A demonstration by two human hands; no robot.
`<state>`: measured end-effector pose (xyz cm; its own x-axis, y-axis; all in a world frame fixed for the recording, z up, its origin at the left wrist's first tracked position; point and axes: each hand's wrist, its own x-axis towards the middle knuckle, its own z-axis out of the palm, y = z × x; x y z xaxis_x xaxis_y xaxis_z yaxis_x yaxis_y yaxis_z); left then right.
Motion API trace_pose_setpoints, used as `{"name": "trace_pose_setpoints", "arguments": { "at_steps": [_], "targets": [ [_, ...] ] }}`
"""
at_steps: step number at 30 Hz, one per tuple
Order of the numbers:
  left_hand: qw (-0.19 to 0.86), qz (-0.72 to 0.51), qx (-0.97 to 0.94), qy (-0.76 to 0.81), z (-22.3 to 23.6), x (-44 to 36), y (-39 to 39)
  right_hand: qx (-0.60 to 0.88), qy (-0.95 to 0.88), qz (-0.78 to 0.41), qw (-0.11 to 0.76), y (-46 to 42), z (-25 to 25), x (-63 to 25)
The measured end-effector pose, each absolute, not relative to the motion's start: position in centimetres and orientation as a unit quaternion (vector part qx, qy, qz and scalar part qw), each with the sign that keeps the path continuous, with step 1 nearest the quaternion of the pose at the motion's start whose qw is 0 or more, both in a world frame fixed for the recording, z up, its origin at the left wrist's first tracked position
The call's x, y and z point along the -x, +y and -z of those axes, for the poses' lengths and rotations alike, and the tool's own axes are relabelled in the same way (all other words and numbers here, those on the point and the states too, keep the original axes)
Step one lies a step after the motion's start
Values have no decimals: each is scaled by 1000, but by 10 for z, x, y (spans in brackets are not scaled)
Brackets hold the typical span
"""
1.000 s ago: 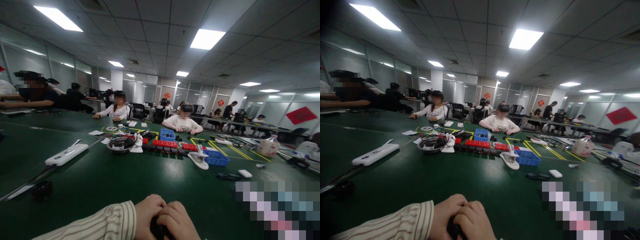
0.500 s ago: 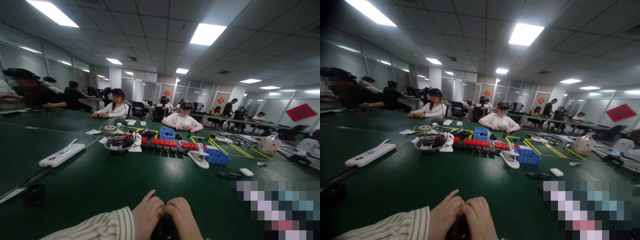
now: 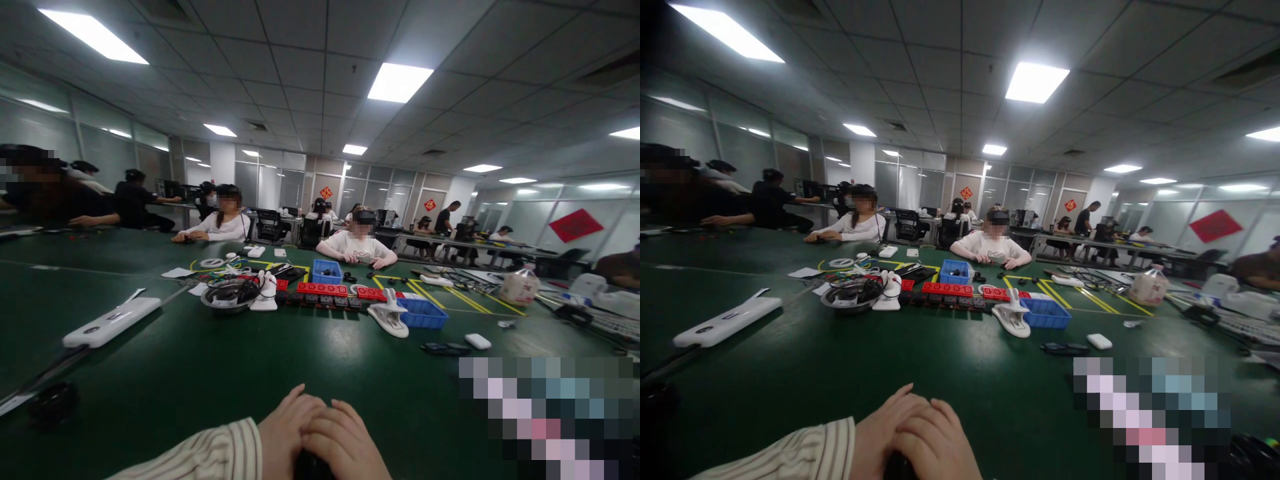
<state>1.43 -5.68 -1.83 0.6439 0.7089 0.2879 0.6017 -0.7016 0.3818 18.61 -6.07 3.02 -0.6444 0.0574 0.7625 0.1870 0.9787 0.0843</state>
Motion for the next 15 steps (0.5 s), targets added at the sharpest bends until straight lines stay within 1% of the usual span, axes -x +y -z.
{"name": "trace_pose_setpoints", "arguments": {
  "at_steps": [3, 6, 9, 11, 15],
  "targets": [
    [82, -242, -891, 374, 29, -14, -55, 120, -885, 83, 443, -59, -23, -188],
    [67, -241, -891, 379, 30, -13, -55, 184, -857, 48, 478, -56, -9, -190],
    [68, -217, -899, 375, 23, -13, -53, 249, -848, 16, 467, -52, 3, -190],
    [68, -201, -901, 379, 17, -13, -52, 254, -848, 26, 464, -49, 7, -187],
    [75, -191, -894, 398, 6, -14, -55, 206, -850, 57, 482, -47, 2, -183]
  ]
}}
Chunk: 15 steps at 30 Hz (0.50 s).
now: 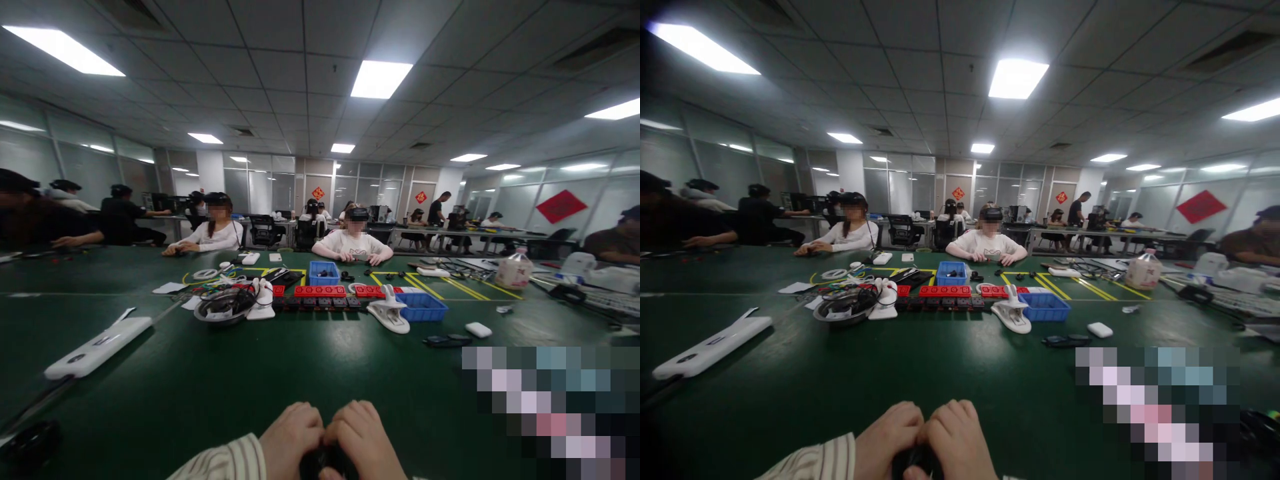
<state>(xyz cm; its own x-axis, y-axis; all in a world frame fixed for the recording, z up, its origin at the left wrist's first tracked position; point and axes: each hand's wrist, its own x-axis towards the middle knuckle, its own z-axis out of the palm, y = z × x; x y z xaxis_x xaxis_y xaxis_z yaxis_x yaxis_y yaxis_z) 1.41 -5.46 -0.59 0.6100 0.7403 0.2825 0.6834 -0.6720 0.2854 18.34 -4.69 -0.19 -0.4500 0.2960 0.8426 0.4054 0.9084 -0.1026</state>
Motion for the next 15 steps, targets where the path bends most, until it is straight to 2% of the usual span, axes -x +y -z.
{"name": "trace_pose_setpoints", "arguments": {
  "at_steps": [8, 12, 15],
  "targets": [
    [136, -178, -908, 355, -2, -13, -55, 108, -913, 43, 392, -65, -26, -191],
    [149, -182, -907, 349, -2, -12, -56, 49, -917, 29, 395, -68, -31, -188],
    [148, -193, -903, 354, -5, -13, -60, 62, -910, 59, 407, -68, -30, -188]
  ]
}}
